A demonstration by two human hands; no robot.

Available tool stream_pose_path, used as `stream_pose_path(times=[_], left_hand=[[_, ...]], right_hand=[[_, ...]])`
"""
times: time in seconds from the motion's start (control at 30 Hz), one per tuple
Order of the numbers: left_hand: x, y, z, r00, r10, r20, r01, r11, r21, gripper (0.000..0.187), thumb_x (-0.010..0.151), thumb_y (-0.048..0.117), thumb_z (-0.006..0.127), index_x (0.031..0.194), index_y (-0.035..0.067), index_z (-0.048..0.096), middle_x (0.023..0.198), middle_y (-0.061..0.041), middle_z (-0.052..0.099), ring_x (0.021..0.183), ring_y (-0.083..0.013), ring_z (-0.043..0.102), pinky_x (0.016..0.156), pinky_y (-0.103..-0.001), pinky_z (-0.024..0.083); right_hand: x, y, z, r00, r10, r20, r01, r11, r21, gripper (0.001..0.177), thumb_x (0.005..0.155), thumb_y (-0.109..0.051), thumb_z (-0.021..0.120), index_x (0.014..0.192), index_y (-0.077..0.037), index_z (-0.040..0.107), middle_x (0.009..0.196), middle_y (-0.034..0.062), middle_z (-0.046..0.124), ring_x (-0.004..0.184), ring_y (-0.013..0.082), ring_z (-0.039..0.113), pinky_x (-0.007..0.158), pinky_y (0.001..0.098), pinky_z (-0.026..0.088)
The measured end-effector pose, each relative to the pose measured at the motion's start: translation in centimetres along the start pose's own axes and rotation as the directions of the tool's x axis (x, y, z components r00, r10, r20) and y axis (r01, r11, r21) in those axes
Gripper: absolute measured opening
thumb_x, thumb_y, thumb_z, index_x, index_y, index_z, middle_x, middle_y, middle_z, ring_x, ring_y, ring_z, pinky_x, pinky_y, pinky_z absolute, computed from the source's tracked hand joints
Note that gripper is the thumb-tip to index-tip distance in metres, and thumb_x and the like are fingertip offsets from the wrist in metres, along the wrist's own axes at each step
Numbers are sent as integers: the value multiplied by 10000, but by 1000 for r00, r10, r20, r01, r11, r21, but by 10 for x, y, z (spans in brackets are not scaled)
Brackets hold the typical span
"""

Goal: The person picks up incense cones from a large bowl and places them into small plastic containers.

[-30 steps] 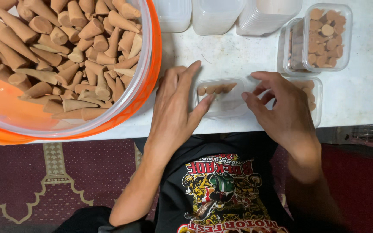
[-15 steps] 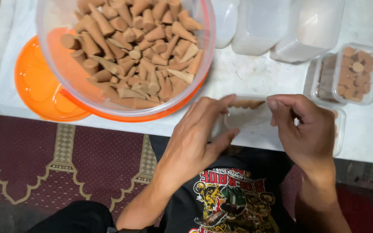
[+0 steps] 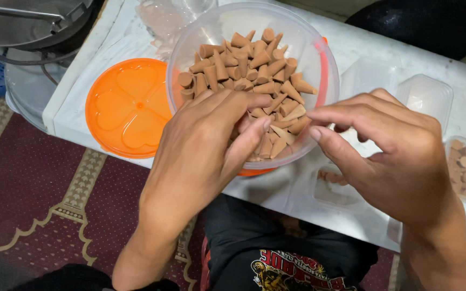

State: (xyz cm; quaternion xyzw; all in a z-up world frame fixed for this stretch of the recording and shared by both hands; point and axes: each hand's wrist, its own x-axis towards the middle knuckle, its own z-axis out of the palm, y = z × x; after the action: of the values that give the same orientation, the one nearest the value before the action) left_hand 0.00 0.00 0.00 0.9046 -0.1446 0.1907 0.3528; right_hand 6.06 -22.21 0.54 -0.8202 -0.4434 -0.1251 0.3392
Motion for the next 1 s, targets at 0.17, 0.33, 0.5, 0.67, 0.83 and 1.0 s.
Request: stream_pose_path(times=[0.17,0.33,0.5,0.67,0.83,1.0], left_hand=[[15,-23,27,947,-300,117,250,915,318,236,975,331,567,864,136,639,796,-50,709,759,-397,663,575,-552,438],[14,-25,31,936,-336,105,292,907,303,285,990,305,464,819,110,581,799,-123,673,692,-472,611,562,-609,394],[18,-22,33,924,-358,133,300,896,328,324,806,426,668,754,116,592,767,-88,671,658,-416,627,507,-551,419],[11,-20,30,964,-266,-12,264,946,189,160,935,179,474,978,85,595,889,-104,663,831,-382,623,582,-546,433],[9,-23,27,965,-202,-164,216,974,70,228,930,46,499,1135,89,588,988,-120,575,896,-375,596,619,-526,438],[8,-26,26,958,-67,-280,80,996,36,241,988,-19,486,1213,27,562,1109,-117,625,1069,-314,619,932,-435,472]], right_hand=[[35,27,9,950,-24,311,51,996,-79,168,990,-107,658,1115,-27,737,884,62,734,804,261,630,817,387,475],[69,35,23,658,217,721,-138,976,-169,176,907,-156,555,879,-193,725,823,-52,764,781,183,689,777,343,509],[87,30,39,403,417,815,-118,906,-406,204,929,-226,504,740,-167,553,734,-6,668,714,191,613,691,350,461],[89,27,43,388,413,824,-104,908,-406,143,893,-245,537,776,-220,614,770,-42,695,753,174,645,693,360,477],[89,29,55,337,400,852,7,904,-427,125,838,-255,588,765,-166,541,665,36,593,635,225,541,621,400,426],[88,33,54,520,177,836,-92,984,-151,271,981,-274,614,733,-171,646,607,1,668,570,206,587,648,359,460]])
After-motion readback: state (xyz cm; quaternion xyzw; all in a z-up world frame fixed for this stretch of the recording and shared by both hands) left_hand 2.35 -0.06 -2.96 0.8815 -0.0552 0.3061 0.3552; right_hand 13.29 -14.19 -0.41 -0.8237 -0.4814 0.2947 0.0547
